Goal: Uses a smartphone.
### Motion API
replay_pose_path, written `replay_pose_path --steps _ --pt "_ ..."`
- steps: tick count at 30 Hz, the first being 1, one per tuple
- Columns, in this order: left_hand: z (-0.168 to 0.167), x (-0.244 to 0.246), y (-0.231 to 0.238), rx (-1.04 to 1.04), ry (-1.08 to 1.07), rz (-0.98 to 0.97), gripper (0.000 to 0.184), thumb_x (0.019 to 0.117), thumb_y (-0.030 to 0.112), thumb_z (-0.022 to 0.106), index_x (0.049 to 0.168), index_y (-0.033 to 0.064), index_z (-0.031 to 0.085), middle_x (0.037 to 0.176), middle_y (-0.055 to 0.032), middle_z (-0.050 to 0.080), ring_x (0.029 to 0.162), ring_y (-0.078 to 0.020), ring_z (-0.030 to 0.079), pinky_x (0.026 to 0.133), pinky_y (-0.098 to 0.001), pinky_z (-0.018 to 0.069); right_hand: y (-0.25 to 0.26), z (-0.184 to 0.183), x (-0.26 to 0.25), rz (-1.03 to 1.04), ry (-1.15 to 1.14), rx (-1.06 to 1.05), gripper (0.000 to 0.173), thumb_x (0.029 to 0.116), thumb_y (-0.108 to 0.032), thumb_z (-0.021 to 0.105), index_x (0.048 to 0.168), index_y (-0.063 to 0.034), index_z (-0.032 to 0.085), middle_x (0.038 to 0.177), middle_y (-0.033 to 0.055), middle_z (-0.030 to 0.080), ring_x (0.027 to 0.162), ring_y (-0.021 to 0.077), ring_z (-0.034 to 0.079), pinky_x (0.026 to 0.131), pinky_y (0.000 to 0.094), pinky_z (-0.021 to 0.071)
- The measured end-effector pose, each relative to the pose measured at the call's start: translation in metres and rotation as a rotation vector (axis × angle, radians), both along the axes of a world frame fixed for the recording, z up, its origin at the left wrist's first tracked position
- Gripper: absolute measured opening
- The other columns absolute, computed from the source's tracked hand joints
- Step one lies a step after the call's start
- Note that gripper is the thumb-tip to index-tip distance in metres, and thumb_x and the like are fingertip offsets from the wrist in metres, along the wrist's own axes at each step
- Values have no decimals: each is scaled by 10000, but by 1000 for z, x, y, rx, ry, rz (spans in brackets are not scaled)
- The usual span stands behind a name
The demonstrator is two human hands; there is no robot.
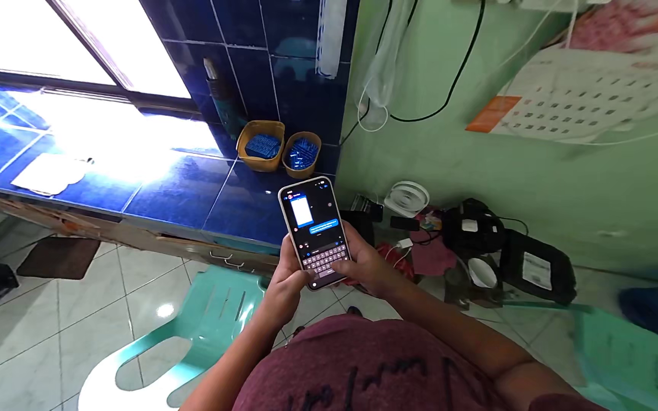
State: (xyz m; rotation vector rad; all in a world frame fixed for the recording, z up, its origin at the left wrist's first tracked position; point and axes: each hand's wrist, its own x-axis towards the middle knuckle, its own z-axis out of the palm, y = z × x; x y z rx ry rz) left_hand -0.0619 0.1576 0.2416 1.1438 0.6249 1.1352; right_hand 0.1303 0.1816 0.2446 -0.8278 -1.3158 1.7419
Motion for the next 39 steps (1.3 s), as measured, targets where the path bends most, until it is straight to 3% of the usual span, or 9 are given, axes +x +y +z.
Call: replay_pose_path --steps 3,7,15,21,25,28,30,35,39 --pt "1 3 -2 2 9 3 693 857 -54 415 1494 98 191 1304 -27 607 1145 -111 657 1002 -341 557 -2 2 -4 -67 -61 -3 693 916 -72 660 1516 -103 314 1183 70 689 993 123 721 821 286 624" --pt "0 0 -3 -5 9 15 678 854 -44 414 1486 103 216 1292 -24 619 1135 -113 662 992 -338 561 -1 -3 1 70 4 48 808 860 -41 643 1535 -118 206 1226 39 669 1020 112 714 817 282 622" --pt "0 5 -7 9 9 -4 680 871 -50 416 1490 97 178 1301 -33 607 1149 -119 657 1003 -347 557 -5 0 -5 -98 -24 -28 549 969 -82 560 1485 -113 375 1168 67 690 981 131 718 785 282 620" --pt "-1 0 -8 3 -6 -38 703 863 -56 417 1496 114 165 1325 -28 599 1171 -121 648 1019 -350 548 -5 -5 2 35 12 16 772 865 -127 686 1510 -122 262 1194 28 683 992 102 715 788 262 616" --pt "-1 -7 -6 11 -31 -124 783 808 -78 478 1486 148 158 1324 -8 622 1165 -136 664 1009 -364 562 -5 -7 6 115 61 46 804 857 -35 636 1529 -131 205 1239 32 667 1033 118 712 821 284 620" --pt "0 -7 -6 10 -26 -130 778 811 -119 470 1473 158 170 1307 4 639 1150 -135 674 1003 -367 568 -4 -12 8 154 117 63 860 866 -274 729 1525 -145 192 1244 0 667 1045 105 702 836 279 608" --pt "0 -7 -7 7 -18 -122 772 812 -121 463 1472 158 176 1307 4 638 1148 -132 674 997 -365 570 -5 -12 8 154 134 59 881 859 -344 746 1520 -156 194 1236 -14 668 1029 95 703 814 267 609" --pt "-4 -3 -10 15 -37 -25 658 884 -8 470 1472 106 198 1298 14 627 1147 -104 661 1001 -345 560 -11 -7 5 124 74 105 887 890 -252 680 1543 -60 111 1303 19 623 1095 84 684 884 278 606" --pt "-3 2 -10 -6 -66 47 548 930 -13 410 1442 101 252 1268 5 645 1119 -113 675 992 -356 566 -13 -4 4 118 71 139 833 908 -176 626 1542 -35 105 1325 33 606 1121 80 670 891 273 602"
